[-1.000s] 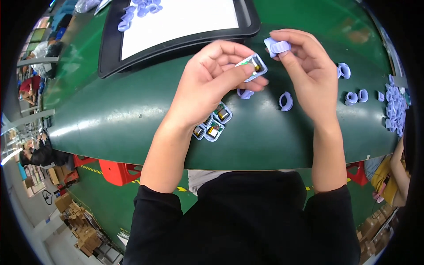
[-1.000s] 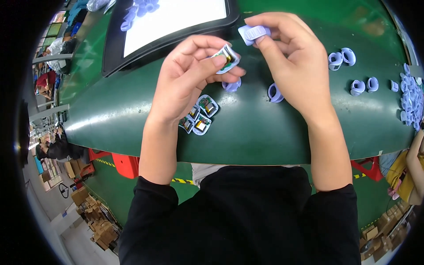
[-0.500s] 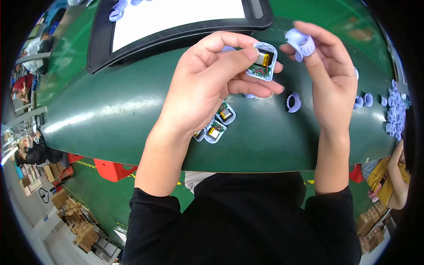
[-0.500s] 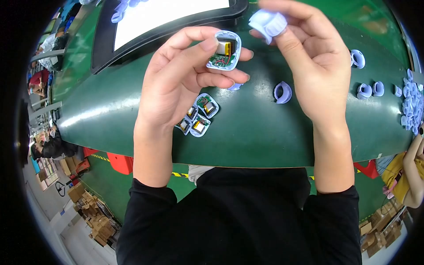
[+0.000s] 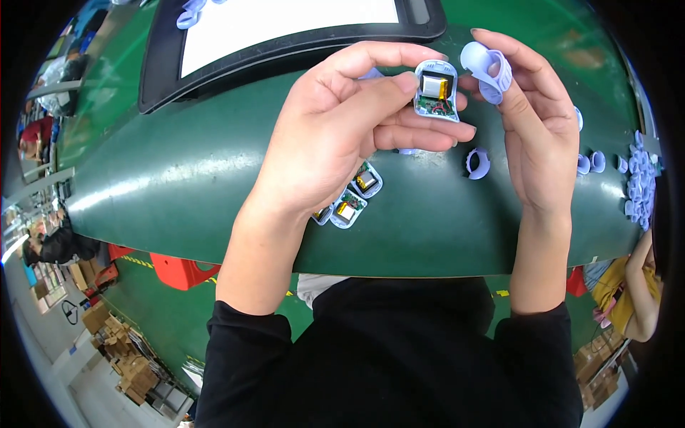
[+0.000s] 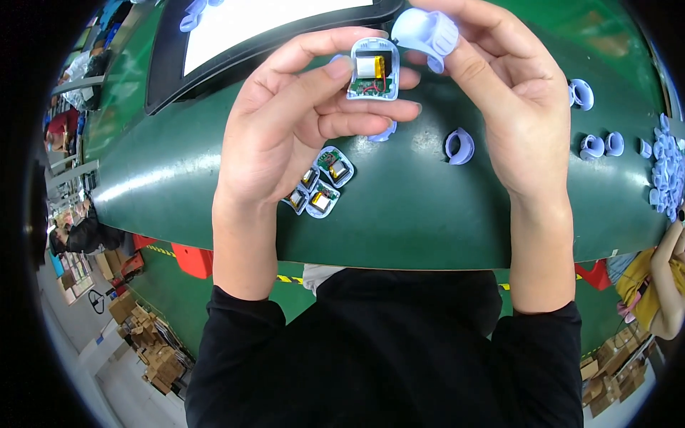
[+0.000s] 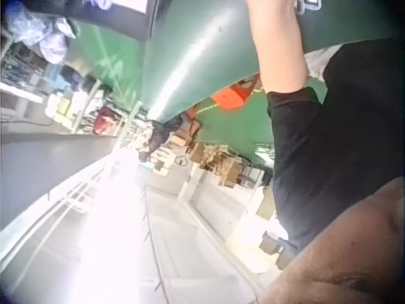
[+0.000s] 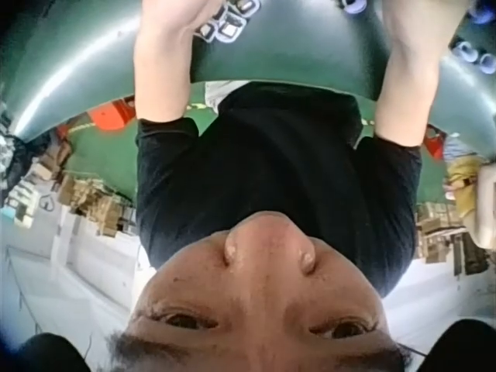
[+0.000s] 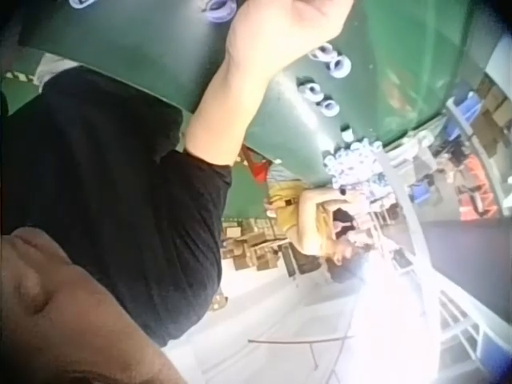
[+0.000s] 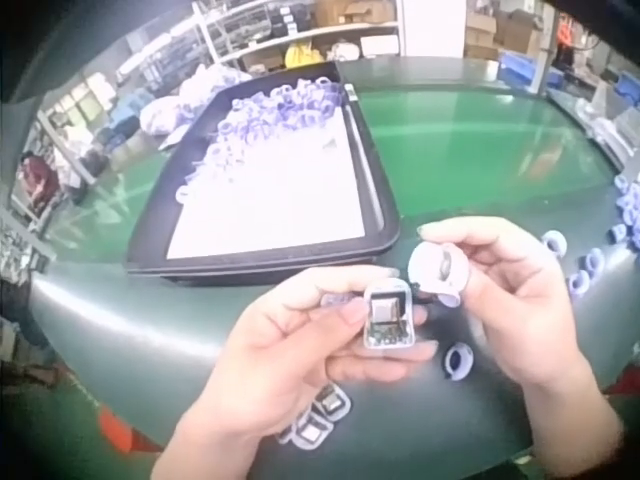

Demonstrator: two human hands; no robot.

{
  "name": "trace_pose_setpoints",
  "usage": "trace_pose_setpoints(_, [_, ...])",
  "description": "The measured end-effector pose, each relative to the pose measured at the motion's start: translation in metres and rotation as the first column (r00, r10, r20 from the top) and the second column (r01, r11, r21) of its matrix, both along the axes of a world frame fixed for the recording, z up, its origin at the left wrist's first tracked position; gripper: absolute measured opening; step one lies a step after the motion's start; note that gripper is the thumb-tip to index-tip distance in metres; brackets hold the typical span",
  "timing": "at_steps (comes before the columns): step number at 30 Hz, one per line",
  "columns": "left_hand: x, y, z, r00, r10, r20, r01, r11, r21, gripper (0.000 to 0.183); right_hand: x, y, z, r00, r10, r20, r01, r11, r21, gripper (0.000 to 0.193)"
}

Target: Manually inserting small electronic components into plastic housings at an assembly line workstation.

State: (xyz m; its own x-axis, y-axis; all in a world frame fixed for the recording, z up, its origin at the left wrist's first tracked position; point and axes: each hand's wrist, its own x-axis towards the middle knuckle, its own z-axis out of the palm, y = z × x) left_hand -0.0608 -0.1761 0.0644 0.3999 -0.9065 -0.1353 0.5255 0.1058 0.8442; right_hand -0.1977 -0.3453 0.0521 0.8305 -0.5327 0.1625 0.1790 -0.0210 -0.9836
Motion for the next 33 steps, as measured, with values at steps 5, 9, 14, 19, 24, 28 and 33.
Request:
trace_pose_setpoints(5, [0.002, 0.000, -0.002, 1.000, 0.001, 0.007, -0.001, 1.000, -0.001, 0.036, 0.002, -0.004, -0.006, 0.994, 0.111, 0.021, -0.111, 0.994, -0.010, 0.035])
trace_pose_setpoints(9, [-0.001, 0.000, 0.000, 1.000, -0.001, -0.004, 0.001, 1.000, -0.025, 0.036, 0.002, 0.003, -0.005, 0.997, 0.050, 0.054, -0.051, 0.999, 0.013, 0.033])
trace_pose_setpoints(14, [-0.002, -0.001, -0.002, 0.999, 0.035, -0.022, -0.036, 0.999, -0.027, 0.029, 0.001, 0.003, -0.001, 0.987, 0.152, 0.041, -0.148, 0.984, -0.098, 0.031])
trace_pose_setpoints(19, [-0.002, -0.002, -0.004, 0.999, 0.033, -0.024, -0.034, 0.999, -0.042, 0.030, 0.003, 0.003, -0.002, 0.986, 0.160, 0.045, -0.144, 0.958, -0.246, 0.030])
trace_pose_setpoints(24, [-0.002, -0.001, -0.009, 1.000, 0.028, 0.000, -0.028, 0.998, -0.048, 0.032, 0.005, 0.011, 0.001, 0.998, 0.068, 0.008, -0.055, 0.870, -0.489, 0.030])
trace_pose_setpoints(28, [-0.002, -0.003, -0.010, 0.998, 0.015, -0.056, -0.018, 0.998, -0.061, 0.034, 0.006, 0.011, 0.001, 0.999, 0.026, -0.019, -0.032, 0.847, -0.531, 0.032])
trace_pose_setpoints(33, [0.000, -0.004, -0.012, 0.995, -0.052, -0.088, 0.038, 0.987, -0.154, 0.035, 0.005, 0.011, -0.001, 0.996, 0.078, 0.035, -0.068, 0.971, -0.229, 0.040])
